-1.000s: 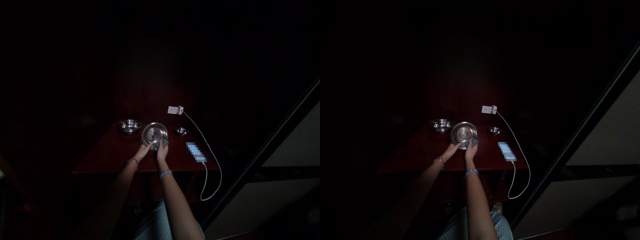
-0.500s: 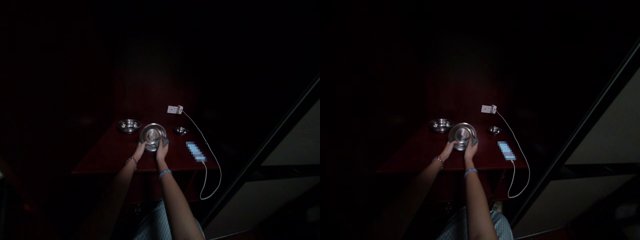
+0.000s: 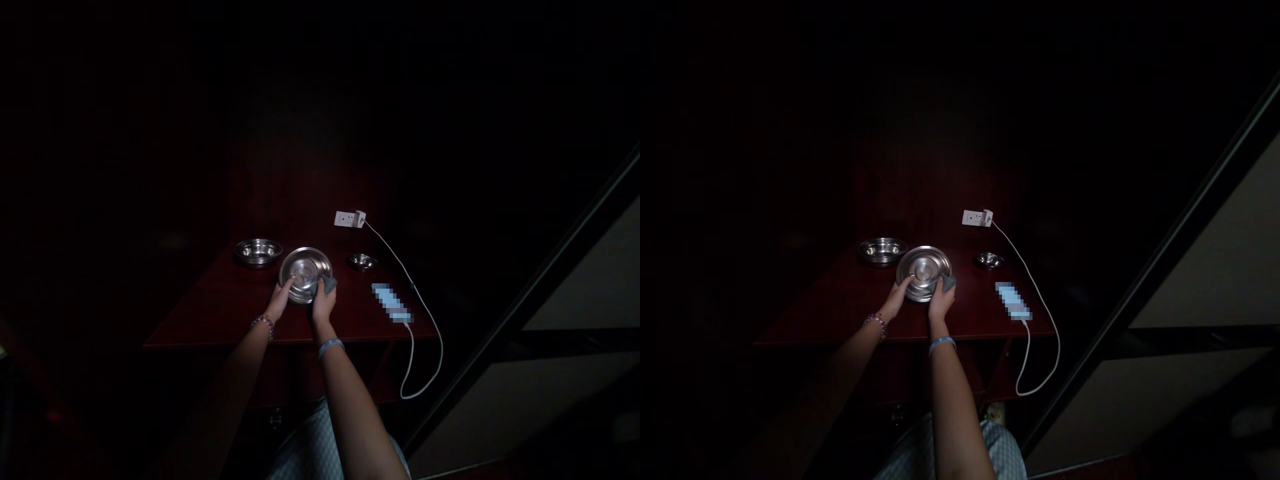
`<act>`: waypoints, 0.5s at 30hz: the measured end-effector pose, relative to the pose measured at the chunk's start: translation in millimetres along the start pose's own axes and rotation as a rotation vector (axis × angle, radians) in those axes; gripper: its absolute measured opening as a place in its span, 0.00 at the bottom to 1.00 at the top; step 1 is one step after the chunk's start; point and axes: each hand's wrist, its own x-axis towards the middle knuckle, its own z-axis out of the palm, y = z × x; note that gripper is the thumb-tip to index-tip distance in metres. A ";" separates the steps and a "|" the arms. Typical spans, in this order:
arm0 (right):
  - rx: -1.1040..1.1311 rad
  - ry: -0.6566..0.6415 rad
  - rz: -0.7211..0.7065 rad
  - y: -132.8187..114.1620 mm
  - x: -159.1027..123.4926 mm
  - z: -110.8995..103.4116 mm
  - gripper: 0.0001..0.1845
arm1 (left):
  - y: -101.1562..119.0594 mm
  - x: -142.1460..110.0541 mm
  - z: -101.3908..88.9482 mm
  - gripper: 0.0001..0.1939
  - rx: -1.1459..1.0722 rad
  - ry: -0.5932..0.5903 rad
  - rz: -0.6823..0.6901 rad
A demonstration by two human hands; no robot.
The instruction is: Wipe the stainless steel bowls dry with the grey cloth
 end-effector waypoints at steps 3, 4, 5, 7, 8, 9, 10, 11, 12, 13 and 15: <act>0.002 0.025 0.002 1.5 1.6 -0.1 0.21 | 3.2 -3.4 0.9 0.22 -0.004 -0.051 0.046; 0.005 0.036 0.003 2.2 2.2 -0.2 0.21 | 3.1 -3.8 0.9 0.22 0.001 -0.072 0.068; 0.009 0.047 0.002 2.8 2.8 -0.3 0.21 | 2.4 -4.0 0.7 0.23 0.009 -0.094 0.092; 0.024 0.065 -0.004 3.9 3.7 -0.5 0.21 | -0.6 -3.5 0.5 0.26 0.032 -0.135 0.144; 0.033 0.067 -0.007 4.4 4.0 -0.7 0.21 | -2.6 -2.9 0.5 0.27 0.044 -0.155 0.162; 0.039 0.066 -0.009 4.8 4.3 -0.8 0.21 | -4.8 -2.1 0.6 0.29 0.056 -0.177 0.172; 0.042 0.061 -0.010 5.2 4.5 -0.9 0.21 | -7.1 -1.1 0.7 0.29 0.068 -0.202 0.177; 0.042 0.054 -0.010 5.6 4.6 -1.0 0.21 | -9.3 0.1 0.9 0.29 0.079 -0.223 0.177; 0.040 0.047 -0.009 6.0 4.6 -1.0 0.21 | -11.3 1.5 1.0 0.28 0.089 -0.239 0.175; 0.036 0.041 -0.008 6.4 4.5 -1.0 0.20 | -12.9 2.9 1.0 0.27 0.096 -0.245 0.174; 0.025 0.031 -0.009 7.5 4.3 -0.6 0.20 | -14.9 5.7 0.7 0.24 0.096 -0.226 0.174</act>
